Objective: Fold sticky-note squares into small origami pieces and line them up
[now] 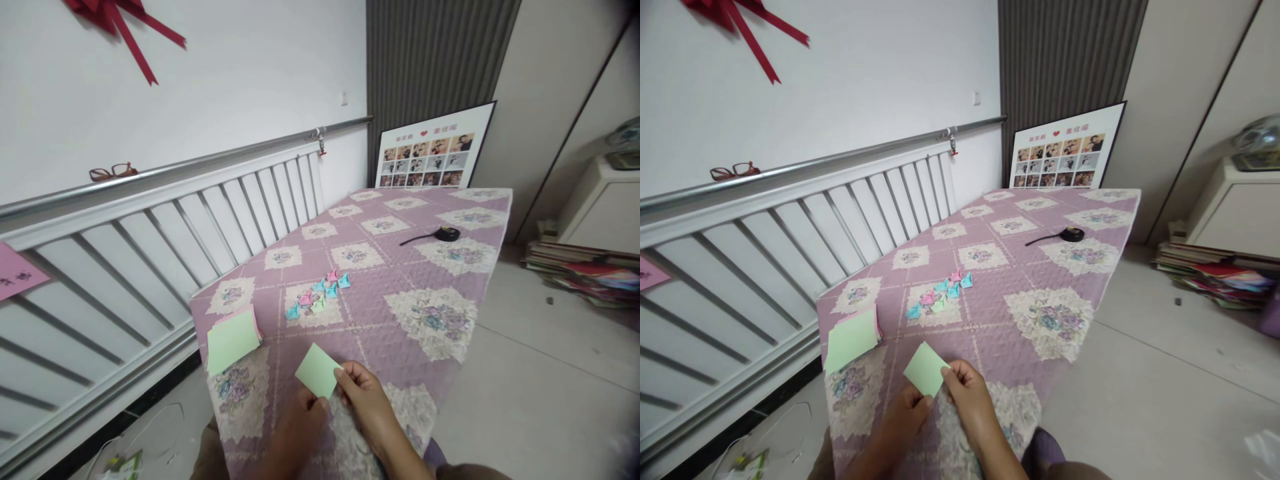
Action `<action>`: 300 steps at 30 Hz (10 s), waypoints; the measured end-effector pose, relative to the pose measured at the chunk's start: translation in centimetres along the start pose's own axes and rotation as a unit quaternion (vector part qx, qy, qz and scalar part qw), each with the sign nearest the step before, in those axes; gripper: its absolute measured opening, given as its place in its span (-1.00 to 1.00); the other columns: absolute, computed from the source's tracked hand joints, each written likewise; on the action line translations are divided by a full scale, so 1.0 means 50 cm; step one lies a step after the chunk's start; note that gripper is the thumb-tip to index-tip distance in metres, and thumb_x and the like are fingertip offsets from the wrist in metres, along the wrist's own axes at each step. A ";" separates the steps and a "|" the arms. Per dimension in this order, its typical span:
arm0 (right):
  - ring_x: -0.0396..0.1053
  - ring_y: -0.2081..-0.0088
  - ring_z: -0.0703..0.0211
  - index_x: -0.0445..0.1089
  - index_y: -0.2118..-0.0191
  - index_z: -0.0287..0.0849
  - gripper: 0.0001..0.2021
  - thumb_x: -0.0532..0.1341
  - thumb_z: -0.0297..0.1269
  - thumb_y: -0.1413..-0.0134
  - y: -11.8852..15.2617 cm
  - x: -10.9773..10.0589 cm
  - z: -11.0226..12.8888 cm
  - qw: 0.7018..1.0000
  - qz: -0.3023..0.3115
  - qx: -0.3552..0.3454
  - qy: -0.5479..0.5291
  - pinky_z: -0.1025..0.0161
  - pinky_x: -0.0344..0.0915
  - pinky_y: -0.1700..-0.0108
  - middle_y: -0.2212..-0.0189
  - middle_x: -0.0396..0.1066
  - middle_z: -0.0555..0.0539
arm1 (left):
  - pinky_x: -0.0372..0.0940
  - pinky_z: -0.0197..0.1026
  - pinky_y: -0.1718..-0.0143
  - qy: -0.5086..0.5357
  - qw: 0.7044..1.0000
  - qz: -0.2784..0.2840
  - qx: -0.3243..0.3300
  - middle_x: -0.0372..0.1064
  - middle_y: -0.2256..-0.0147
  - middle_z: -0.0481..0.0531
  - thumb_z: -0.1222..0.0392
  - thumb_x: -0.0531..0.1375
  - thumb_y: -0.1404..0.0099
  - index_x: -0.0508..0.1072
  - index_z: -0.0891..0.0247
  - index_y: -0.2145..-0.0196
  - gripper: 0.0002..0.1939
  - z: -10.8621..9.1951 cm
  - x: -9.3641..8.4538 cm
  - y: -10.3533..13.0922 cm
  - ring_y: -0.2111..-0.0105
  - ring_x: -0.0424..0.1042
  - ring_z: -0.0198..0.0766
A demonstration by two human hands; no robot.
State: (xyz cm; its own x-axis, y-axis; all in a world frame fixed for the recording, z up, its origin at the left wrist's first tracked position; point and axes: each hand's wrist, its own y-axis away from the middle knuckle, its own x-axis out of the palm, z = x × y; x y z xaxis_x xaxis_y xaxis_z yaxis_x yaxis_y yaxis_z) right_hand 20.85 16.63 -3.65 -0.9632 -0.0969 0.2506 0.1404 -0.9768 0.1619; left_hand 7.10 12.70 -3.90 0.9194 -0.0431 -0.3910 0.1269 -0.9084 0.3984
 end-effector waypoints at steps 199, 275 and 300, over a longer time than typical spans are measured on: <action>0.26 0.34 0.15 0.35 0.45 -0.16 -0.77 0.05 -0.45 -0.21 0.017 -0.021 -0.028 0.652 0.124 -0.341 0.666 0.25 0.18 0.27 0.43 0.34 -0.03 | 0.09 -0.19 0.22 -0.469 0.785 -0.006 0.403 0.32 0.29 -0.02 0.20 0.06 -0.38 0.43 0.20 0.33 -0.82 0.063 -0.121 -0.057 0.23 0.23 -0.23; 0.37 0.02 0.02 0.40 0.09 -0.01 -0.72 0.10 -0.43 -0.12 0.082 -0.016 -0.089 0.718 -0.008 -0.327 0.615 -0.05 0.06 -0.06 0.07 0.47 -0.03 | 0.14 0.01 0.01 -0.467 0.830 -0.037 0.304 0.25 -0.03 0.02 0.28 0.04 -0.34 0.25 -0.13 -0.12 -0.56 0.088 -0.063 0.018 0.00 0.19 -0.05; 0.26 -0.01 0.00 0.42 0.39 0.00 -0.95 0.20 -0.27 0.02 -0.009 0.009 -0.037 0.813 -0.057 -0.185 0.550 -0.05 -0.04 -0.03 0.09 0.42 0.01 | 0.07 0.06 -0.02 -0.459 0.856 0.020 0.237 0.15 -0.07 0.05 0.15 0.05 -0.34 0.18 -0.23 -0.16 -0.54 0.046 -0.066 0.030 -0.04 0.12 0.00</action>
State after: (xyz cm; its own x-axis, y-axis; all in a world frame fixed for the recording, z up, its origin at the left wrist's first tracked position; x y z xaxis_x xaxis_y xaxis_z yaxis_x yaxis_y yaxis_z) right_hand 19.93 16.66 -5.38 -0.6157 0.0845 -0.7834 0.1531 -0.9625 -0.2241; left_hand 3.40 10.54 -3.91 0.2120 -0.1896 -0.9587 -0.2640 -0.9556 0.1306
